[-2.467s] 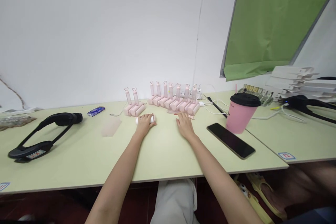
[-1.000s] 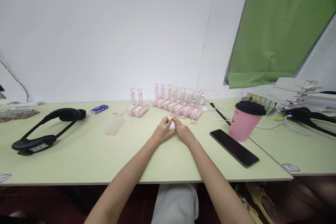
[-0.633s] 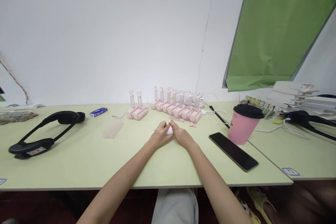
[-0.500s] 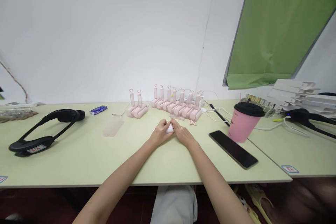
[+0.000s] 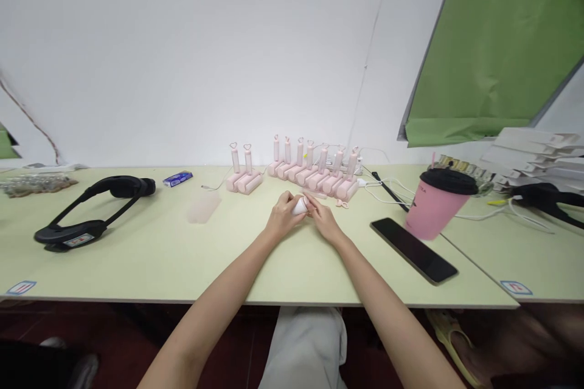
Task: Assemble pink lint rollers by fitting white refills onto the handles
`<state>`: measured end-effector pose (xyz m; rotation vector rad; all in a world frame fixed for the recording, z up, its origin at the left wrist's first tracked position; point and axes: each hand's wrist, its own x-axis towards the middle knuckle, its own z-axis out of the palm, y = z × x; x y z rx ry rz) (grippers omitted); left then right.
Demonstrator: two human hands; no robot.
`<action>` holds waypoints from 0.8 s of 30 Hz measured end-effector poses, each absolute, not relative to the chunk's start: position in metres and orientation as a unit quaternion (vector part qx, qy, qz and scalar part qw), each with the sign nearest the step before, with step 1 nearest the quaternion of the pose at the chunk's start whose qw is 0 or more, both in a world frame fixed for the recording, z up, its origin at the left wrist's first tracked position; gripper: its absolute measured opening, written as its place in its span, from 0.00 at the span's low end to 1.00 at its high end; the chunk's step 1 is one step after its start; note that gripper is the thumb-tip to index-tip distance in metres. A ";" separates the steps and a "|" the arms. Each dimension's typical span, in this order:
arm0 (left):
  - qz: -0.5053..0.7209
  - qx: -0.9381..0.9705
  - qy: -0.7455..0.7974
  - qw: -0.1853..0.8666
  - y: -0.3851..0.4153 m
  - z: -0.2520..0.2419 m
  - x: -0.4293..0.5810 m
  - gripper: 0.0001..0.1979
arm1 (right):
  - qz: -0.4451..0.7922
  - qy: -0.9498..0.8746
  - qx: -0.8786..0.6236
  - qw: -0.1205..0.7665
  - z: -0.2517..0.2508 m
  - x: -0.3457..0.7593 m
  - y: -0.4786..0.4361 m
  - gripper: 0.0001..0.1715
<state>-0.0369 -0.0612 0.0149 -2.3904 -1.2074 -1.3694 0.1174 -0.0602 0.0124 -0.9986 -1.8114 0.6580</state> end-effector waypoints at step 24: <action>-0.427 -0.808 -0.394 0.097 -0.054 0.010 -0.036 0.17 | 0.151 -0.788 -0.439 0.403 0.018 0.116 -0.066 0.26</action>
